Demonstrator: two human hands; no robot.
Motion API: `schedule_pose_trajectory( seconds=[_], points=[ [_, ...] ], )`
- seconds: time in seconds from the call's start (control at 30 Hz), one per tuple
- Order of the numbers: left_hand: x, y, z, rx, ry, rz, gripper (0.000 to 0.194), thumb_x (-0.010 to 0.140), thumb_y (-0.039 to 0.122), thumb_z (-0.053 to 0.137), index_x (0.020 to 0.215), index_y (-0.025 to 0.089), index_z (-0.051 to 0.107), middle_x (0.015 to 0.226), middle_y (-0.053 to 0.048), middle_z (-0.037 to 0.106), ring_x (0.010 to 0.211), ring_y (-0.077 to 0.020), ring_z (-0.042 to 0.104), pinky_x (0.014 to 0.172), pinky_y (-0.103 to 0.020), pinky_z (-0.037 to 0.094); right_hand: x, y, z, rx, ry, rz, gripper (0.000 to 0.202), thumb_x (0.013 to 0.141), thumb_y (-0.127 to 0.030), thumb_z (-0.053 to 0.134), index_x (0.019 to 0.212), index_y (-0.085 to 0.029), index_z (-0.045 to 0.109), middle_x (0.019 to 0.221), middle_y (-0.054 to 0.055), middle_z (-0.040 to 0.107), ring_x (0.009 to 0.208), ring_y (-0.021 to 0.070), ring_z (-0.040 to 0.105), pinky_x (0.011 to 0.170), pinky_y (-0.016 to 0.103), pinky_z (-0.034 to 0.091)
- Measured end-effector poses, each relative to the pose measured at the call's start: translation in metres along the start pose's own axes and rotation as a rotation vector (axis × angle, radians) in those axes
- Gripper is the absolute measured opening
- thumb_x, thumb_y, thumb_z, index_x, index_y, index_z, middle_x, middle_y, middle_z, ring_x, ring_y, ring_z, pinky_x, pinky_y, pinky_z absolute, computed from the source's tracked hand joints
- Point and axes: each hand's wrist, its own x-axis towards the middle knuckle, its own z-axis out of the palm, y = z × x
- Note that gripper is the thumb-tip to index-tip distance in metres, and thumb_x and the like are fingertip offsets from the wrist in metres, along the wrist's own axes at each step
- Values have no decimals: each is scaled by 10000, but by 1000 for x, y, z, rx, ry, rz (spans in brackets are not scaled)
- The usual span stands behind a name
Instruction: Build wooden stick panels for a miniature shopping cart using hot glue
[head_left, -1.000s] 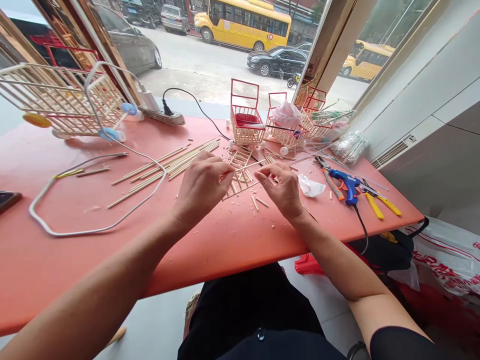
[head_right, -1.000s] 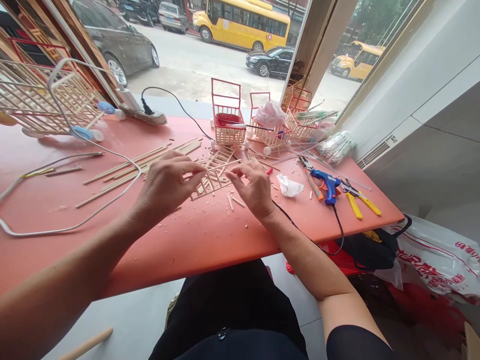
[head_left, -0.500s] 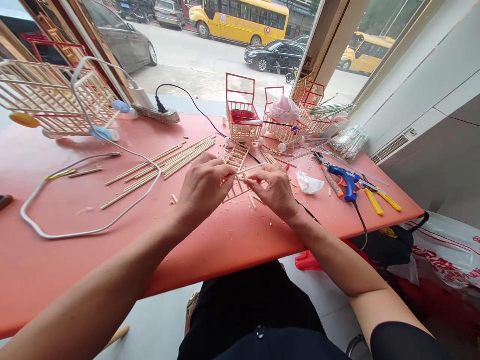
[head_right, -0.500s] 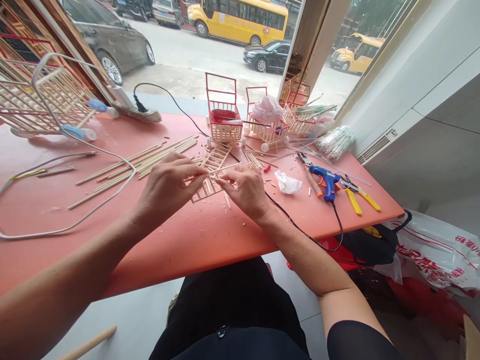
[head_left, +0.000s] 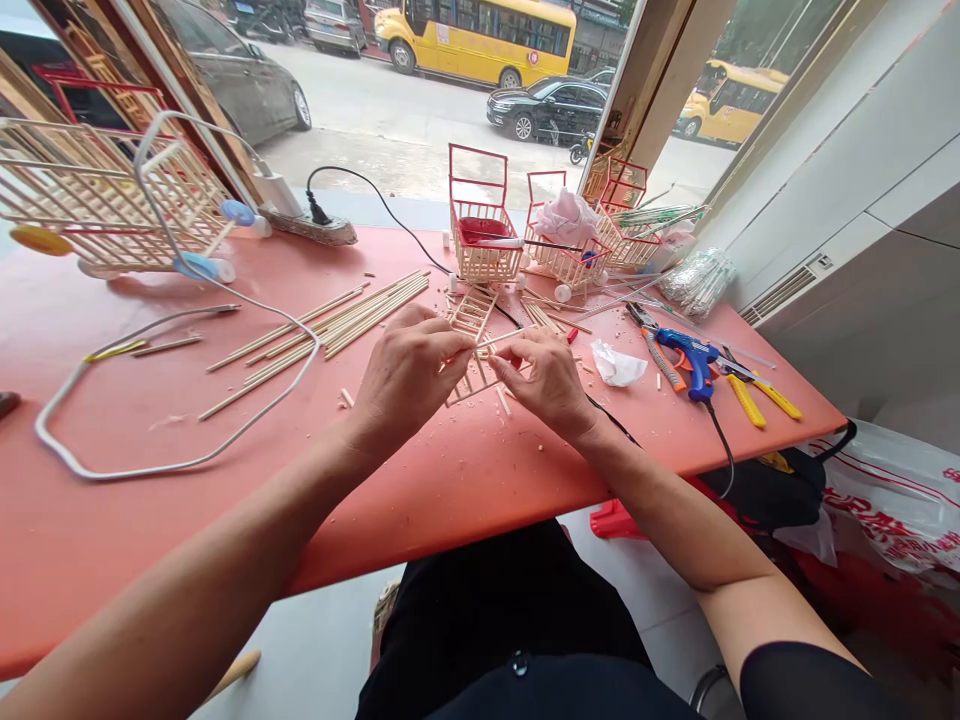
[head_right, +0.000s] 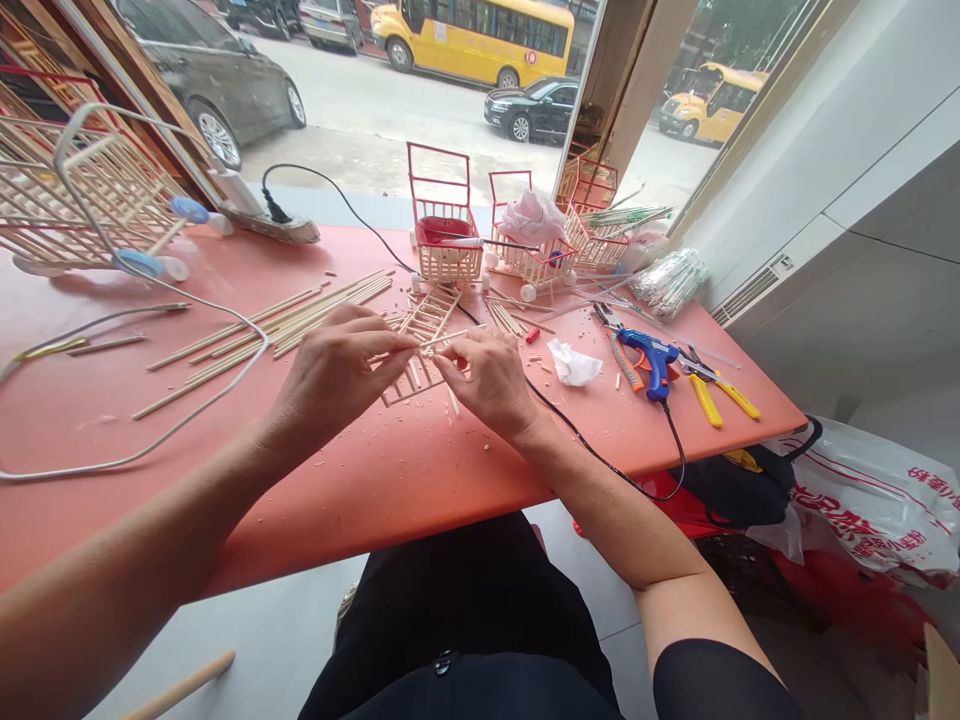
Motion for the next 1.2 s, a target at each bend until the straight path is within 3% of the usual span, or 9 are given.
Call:
schedule_pose_trajectory(
  seconds=[0.7,1.2],
  points=[
    [0,-5,1,-52,10,71,276,977,246,601,810,199,816,758,-63,753,853,-258,586,760,-351,487,0,-3,-1,-39,-32,-18,208,1008,-278,660,825,-196,712,854,42,674,905,213,582,896,344,374],
    [2,-2,-3,-43,-26,10,280,962,262,596,808,215,825,762,-61,759,857,-252,603,787,-347,504,1,-2,-2,1,-24,-26,204,997,-294,703,834,-178,742,863,47,702,889,201,606,889,337,395]
  ],
)
